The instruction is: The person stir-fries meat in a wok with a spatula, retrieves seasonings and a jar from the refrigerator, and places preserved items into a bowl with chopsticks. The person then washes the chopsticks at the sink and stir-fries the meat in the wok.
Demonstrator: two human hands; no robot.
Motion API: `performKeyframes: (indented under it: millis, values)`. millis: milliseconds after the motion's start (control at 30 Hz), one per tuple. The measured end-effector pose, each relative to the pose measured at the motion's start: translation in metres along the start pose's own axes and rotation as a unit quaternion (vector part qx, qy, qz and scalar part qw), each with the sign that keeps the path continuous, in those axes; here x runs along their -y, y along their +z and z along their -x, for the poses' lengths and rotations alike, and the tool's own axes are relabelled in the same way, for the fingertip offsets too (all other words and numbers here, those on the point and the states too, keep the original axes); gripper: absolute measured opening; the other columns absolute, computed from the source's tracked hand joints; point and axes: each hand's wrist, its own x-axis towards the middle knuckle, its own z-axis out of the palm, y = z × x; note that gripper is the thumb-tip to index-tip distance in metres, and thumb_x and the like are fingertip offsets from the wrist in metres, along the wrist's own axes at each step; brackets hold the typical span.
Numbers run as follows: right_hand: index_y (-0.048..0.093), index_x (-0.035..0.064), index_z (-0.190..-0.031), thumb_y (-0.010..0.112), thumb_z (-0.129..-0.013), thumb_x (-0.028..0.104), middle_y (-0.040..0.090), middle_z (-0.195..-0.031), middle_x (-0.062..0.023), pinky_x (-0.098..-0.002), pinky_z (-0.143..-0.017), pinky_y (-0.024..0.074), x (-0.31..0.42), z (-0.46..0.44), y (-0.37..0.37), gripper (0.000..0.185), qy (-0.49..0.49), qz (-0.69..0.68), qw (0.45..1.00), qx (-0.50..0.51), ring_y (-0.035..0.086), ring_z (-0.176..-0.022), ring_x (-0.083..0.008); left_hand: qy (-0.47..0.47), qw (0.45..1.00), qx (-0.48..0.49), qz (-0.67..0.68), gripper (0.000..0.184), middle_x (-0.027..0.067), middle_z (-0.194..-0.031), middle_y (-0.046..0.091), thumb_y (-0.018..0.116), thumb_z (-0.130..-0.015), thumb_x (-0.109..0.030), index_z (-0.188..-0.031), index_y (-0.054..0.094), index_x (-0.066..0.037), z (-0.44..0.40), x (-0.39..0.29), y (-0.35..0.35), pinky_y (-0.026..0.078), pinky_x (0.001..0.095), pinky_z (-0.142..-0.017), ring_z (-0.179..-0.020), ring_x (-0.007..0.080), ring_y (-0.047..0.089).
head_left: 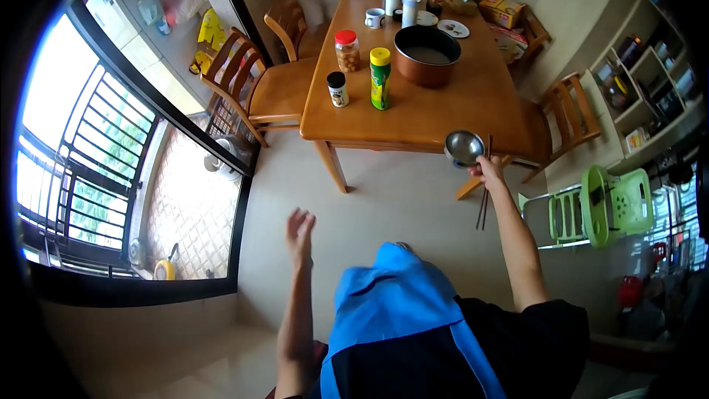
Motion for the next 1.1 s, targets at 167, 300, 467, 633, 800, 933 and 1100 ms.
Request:
performKeyframes:
  millis: [167, 300, 467, 633, 800, 933, 1100]
  values:
    - [0.054, -0.0016, -0.086, 0.053, -0.081, 0.01, 0.065, -0.065, -0.0155, -0.0226, -0.029, 0.0295, 0.022, -0.108, 0.058, 0.013, 0.056, -0.002, 0.998, -0.019, 0.06, -0.044, -0.0155, 0.094, 0.979, -0.004, -0.178, 0.068, 0.0105, -0.124, 0.056, 0.076, -0.076, -0.03, -0.133, 0.043, -0.013, -0.164, -0.047, 0.04, 0.027, 0.0531, -0.102, -0.121, 0.0247, 0.047]
    - [0.055, 0.0016, -0.09, 0.052, -0.082, 0.011, 0.066, -0.068, -0.0155, -0.0222, -0.03, 0.0288, 0.041, -0.139, 0.088, 0.012, 0.074, -0.026, 0.996, -0.052, 0.054, -0.04, -0.0142, 0.153, 0.963, 0.083, -0.206, 0.068, 0.0166, -0.12, 0.055, 0.081, -0.069, -0.025, -0.124, 0.049, 0.001, -0.307, -0.067, 0.105, 0.036, 0.0344, -0.099, -0.116, 0.025, 0.049]
    - [0.052, 0.0058, -0.102, 0.054, -0.087, 0.016, 0.068, -0.079, -0.0172, -0.0198, -0.03, 0.0249, 0.051, -0.154, 0.112, 0.018, 0.073, -0.052, 0.994, -0.067, 0.052, -0.043, -0.0114, 0.2, 0.916, 0.241, -0.249, 0.096, 0.0184, -0.128, 0.049, 0.088, -0.059, -0.03, -0.133, 0.035, 0.001, -0.486, 0.012, 0.198, 0.037, 0.0376, -0.102, -0.121, 0.0279, 0.046]
    - [0.052, 0.007, -0.098, 0.061, -0.087, 0.022, 0.066, -0.071, -0.0127, -0.0193, -0.03, 0.0225, 0.083, -0.118, 0.102, 0.021, 0.111, -0.054, 0.981, -0.153, 0.046, -0.039, -0.0091, 0.207, 0.892, 0.317, -0.246, 0.107, 0.0173, -0.133, 0.044, 0.089, -0.054, -0.025, -0.137, 0.027, -0.001, -0.532, 0.036, 0.273, 0.037, 0.0381, -0.103, -0.126, 0.0284, 0.042]
    - [0.058, 0.0068, -0.082, 0.061, -0.089, 0.021, 0.056, -0.062, -0.0023, -0.0194, -0.033, 0.0226, 0.147, -0.041, 0.084, 0.016, 0.017, 0.053, 0.981, -0.184, 0.041, -0.041, -0.0047, 0.108, 0.929, 0.346, -0.074, 0.1, 0.0174, -0.126, 0.047, 0.089, -0.051, -0.023, -0.131, 0.034, -0.001, -0.547, 0.056, 0.296, 0.04, 0.0411, -0.099, -0.118, 0.0302, 0.047]
    - [0.064, 0.0009, -0.089, 0.061, -0.089, 0.018, 0.058, -0.066, -0.0025, -0.0196, -0.041, 0.0312, 0.217, -0.008, 0.111, 0.017, -0.071, 0.18, 0.964, -0.182, 0.043, -0.047, -0.0036, 0.13, 0.932, 0.32, -0.11, 0.078, 0.0179, -0.112, 0.051, 0.087, -0.054, -0.022, -0.113, 0.041, 0.0, -0.559, 0.06, 0.292, 0.046, 0.0412, -0.088, -0.107, 0.0314, 0.052]
    - [0.064, -0.0041, -0.097, 0.066, -0.082, 0.002, 0.061, -0.08, -0.0064, -0.0237, -0.064, 0.0476, 0.321, 0.038, 0.196, 0.016, -0.27, 0.361, 0.886, -0.105, 0.059, -0.072, -0.0113, 0.144, 0.935, 0.295, -0.133, 0.079, 0.0222, -0.108, 0.054, 0.086, -0.057, -0.025, -0.113, 0.036, -0.001, -0.493, -0.073, 0.258, 0.053, 0.0396, -0.076, -0.094, 0.0341, 0.059]
